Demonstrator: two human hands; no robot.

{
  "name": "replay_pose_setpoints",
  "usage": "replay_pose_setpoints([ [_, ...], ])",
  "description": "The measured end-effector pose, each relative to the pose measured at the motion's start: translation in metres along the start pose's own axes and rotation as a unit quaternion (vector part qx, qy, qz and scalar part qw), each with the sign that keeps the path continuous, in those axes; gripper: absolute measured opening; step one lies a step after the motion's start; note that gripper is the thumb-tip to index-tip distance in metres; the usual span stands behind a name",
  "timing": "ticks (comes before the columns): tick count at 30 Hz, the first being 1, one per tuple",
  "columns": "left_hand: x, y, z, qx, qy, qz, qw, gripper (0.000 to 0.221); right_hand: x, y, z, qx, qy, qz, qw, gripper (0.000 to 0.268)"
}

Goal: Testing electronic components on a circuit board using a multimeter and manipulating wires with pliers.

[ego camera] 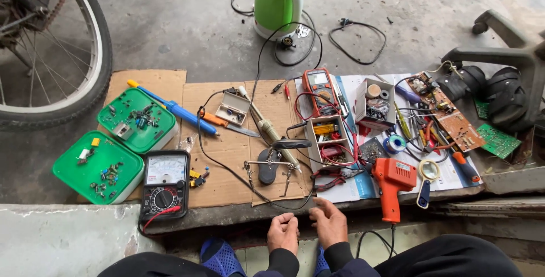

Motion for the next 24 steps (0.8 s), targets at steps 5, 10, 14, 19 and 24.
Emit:
replay_pose_setpoints([
  [5,-0.002,-0.011,-0.023,-0.027,0.030,0.081,0.996,0.033,0.019,0.016,0.001,0.014,-0.041,0.077,0.996,0.050],
  [10,-0.007,-0.032,-0.049,-0.017,0.024,0.145,0.989,0.031,0.029,0.028,0.003,0.043,-0.092,0.063,0.993,0.054],
  [14,0.001,-0.042,-0.056,-0.006,-0.012,0.130,0.991,0.030,0.011,-0.008,0.020,0.056,-0.101,-0.011,0.993,0.057],
  [19,0.024,-0.044,-0.044,-0.038,-0.088,0.140,0.986,0.028,-0.027,-0.037,-0.017,-0.026,-0.005,-0.112,0.993,0.045],
  [24,0.031,-0.019,-0.017,0.004,-0.108,0.039,0.993,0.049,-0.060,-0.144,-0.048,-0.091,0.121,0.034,0.988,0.041],
])
Point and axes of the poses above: each hand's wrist, its own z-axis away from the middle knuckle, its own x-axis out of the palm, y = z × x, the point moved 5 cm from there along -z, towards the middle knuckle, and after that the axes turned 8 degrees about y, right-handed, at the moved point
